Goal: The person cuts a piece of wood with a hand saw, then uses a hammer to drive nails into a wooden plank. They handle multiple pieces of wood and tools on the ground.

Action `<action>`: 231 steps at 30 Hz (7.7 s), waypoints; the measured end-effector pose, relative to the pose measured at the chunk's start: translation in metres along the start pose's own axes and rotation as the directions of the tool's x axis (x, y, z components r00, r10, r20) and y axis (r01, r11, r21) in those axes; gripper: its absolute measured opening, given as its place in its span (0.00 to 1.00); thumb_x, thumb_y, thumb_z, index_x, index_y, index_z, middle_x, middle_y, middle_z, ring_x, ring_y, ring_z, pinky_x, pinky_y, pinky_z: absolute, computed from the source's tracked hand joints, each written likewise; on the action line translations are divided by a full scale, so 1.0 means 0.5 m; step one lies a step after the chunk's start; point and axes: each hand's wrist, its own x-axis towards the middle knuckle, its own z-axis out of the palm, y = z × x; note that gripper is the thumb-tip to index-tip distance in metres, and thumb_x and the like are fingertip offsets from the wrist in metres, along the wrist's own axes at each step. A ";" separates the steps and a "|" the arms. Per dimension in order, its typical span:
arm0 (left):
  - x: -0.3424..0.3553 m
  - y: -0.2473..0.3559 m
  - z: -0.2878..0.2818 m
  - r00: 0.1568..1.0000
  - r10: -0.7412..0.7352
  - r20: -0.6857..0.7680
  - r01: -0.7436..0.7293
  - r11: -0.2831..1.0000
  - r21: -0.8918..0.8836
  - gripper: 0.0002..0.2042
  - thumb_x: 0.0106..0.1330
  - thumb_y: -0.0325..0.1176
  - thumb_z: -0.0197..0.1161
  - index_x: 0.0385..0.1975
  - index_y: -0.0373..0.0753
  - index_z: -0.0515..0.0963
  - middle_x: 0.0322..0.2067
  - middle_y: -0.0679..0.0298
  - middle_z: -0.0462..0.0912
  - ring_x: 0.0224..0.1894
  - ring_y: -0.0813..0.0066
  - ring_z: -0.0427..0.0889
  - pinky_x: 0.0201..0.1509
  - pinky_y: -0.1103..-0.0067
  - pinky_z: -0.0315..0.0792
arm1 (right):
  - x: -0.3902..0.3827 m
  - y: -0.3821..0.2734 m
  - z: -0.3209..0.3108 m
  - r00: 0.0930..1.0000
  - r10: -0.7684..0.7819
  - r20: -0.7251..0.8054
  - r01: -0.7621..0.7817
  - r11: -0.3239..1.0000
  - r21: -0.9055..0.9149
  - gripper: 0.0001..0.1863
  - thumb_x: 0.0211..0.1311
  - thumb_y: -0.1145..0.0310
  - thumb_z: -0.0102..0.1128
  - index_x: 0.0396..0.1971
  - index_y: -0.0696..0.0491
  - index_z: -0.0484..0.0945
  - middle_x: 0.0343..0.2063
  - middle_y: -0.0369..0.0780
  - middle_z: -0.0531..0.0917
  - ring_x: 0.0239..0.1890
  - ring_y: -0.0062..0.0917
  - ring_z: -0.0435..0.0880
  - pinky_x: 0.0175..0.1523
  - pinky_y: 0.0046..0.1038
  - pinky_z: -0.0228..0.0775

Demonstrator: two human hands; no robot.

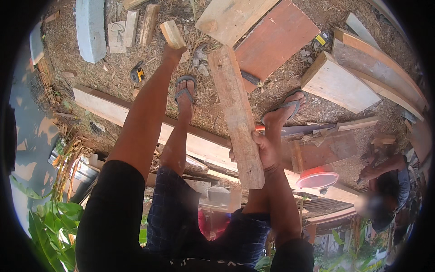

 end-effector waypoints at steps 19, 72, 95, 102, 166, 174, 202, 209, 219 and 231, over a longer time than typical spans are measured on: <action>-0.463 0.000 -0.127 0.915 0.155 0.372 0.211 0.601 -0.771 0.38 0.73 0.55 0.57 0.74 0.34 0.57 0.68 0.53 0.64 0.76 0.61 0.52 0.80 0.66 0.45 | 0.198 0.187 0.214 0.747 -0.652 -0.131 -0.313 -0.171 -0.934 0.46 0.65 0.54 0.67 0.78 0.47 0.53 0.54 0.55 0.71 0.52 0.51 0.78 0.54 0.46 0.77; -0.529 0.012 -0.219 0.905 0.272 0.326 0.354 -0.061 -0.933 0.48 0.56 0.36 0.73 0.75 0.43 0.50 0.64 0.53 0.67 0.68 0.55 0.68 0.66 0.55 0.73 | 0.286 -0.026 0.245 0.918 -0.394 0.039 0.261 0.527 -0.809 0.46 0.71 0.47 0.59 0.76 0.60 0.51 0.67 0.46 0.69 0.68 0.32 0.68 0.70 0.36 0.62; -0.532 0.049 -0.145 0.885 0.122 0.450 0.417 0.224 -0.881 0.37 0.59 0.36 0.79 0.65 0.34 0.63 0.53 0.61 0.78 0.54 0.74 0.79 0.56 0.75 0.79 | 0.287 0.086 0.251 0.927 -0.296 -0.232 -0.152 0.268 -0.951 0.54 0.60 0.67 0.75 0.78 0.55 0.45 0.66 0.49 0.72 0.65 0.31 0.74 0.67 0.32 0.70; -0.533 0.051 -0.145 0.861 0.112 0.496 0.441 0.322 -0.838 0.45 0.60 0.40 0.78 0.69 0.34 0.52 0.56 0.56 0.73 0.57 0.71 0.77 0.58 0.74 0.79 | 0.292 0.090 0.229 0.942 -0.248 -0.224 -0.126 0.358 -0.925 0.54 0.55 0.69 0.78 0.76 0.57 0.49 0.63 0.48 0.74 0.63 0.32 0.76 0.65 0.33 0.72; -0.829 0.403 -1.063 0.579 0.482 0.658 0.364 0.569 -0.737 0.39 0.63 0.57 0.69 0.67 0.39 0.66 0.54 0.58 0.81 0.55 0.64 0.83 0.60 0.63 0.78 | -0.424 0.283 0.928 0.536 -0.842 -0.060 0.697 0.482 -0.531 0.36 0.66 0.68 0.69 0.72 0.50 0.64 0.44 0.39 0.81 0.46 0.28 0.83 0.47 0.33 0.86; -0.902 0.657 -1.225 0.378 0.784 0.491 0.356 0.367 -0.859 0.38 0.63 0.58 0.69 0.65 0.37 0.68 0.53 0.55 0.82 0.55 0.62 0.84 0.60 0.62 0.80 | -0.237 0.398 1.368 0.642 -0.733 0.224 0.576 0.269 -0.772 0.43 0.64 0.64 0.73 0.74 0.60 0.59 0.46 0.40 0.82 0.36 0.20 0.81 0.22 0.20 0.70; -0.429 1.238 -1.416 0.716 0.696 -0.054 -0.626 0.605 -0.492 0.49 0.50 0.41 0.78 0.68 0.34 0.53 0.60 0.48 0.68 0.63 0.57 0.70 0.68 0.64 0.66 | 0.019 -0.410 1.807 0.695 -0.715 0.079 0.548 0.455 -0.702 0.32 0.70 0.68 0.64 0.71 0.53 0.64 0.48 0.42 0.83 0.42 0.27 0.86 0.41 0.28 0.80; -0.099 1.633 -1.386 0.556 0.829 -0.053 -0.786 0.505 -0.356 0.55 0.44 0.43 0.81 0.70 0.36 0.51 0.62 0.43 0.65 0.66 0.47 0.67 0.71 0.58 0.61 | 0.040 -0.614 1.810 0.628 -0.770 -0.107 0.568 0.548 -0.613 0.31 0.68 0.70 0.63 0.69 0.57 0.63 0.44 0.44 0.81 0.38 0.30 0.85 0.41 0.30 0.79; 0.490 2.384 -1.216 0.101 0.994 -0.053 -0.973 0.087 -0.213 0.50 0.46 0.40 0.80 0.67 0.42 0.53 0.59 0.46 0.68 0.64 0.43 0.67 0.74 0.52 0.54 | 0.075 -0.580 1.591 0.364 -0.665 -0.652 0.431 0.741 -0.515 0.35 0.63 0.79 0.61 0.70 0.51 0.62 0.39 0.44 0.80 0.34 0.32 0.82 0.41 0.37 0.82; 0.763 2.499 -1.037 0.160 0.970 0.184 -0.939 0.207 -0.273 0.48 0.49 0.40 0.82 0.67 0.38 0.56 0.60 0.46 0.67 0.61 0.50 0.73 0.67 0.64 0.71 | 0.257 -0.509 1.777 0.340 -0.403 -0.850 0.237 0.911 -0.337 0.30 0.62 0.78 0.63 0.65 0.58 0.70 0.37 0.40 0.84 0.36 0.29 0.86 0.45 0.32 0.80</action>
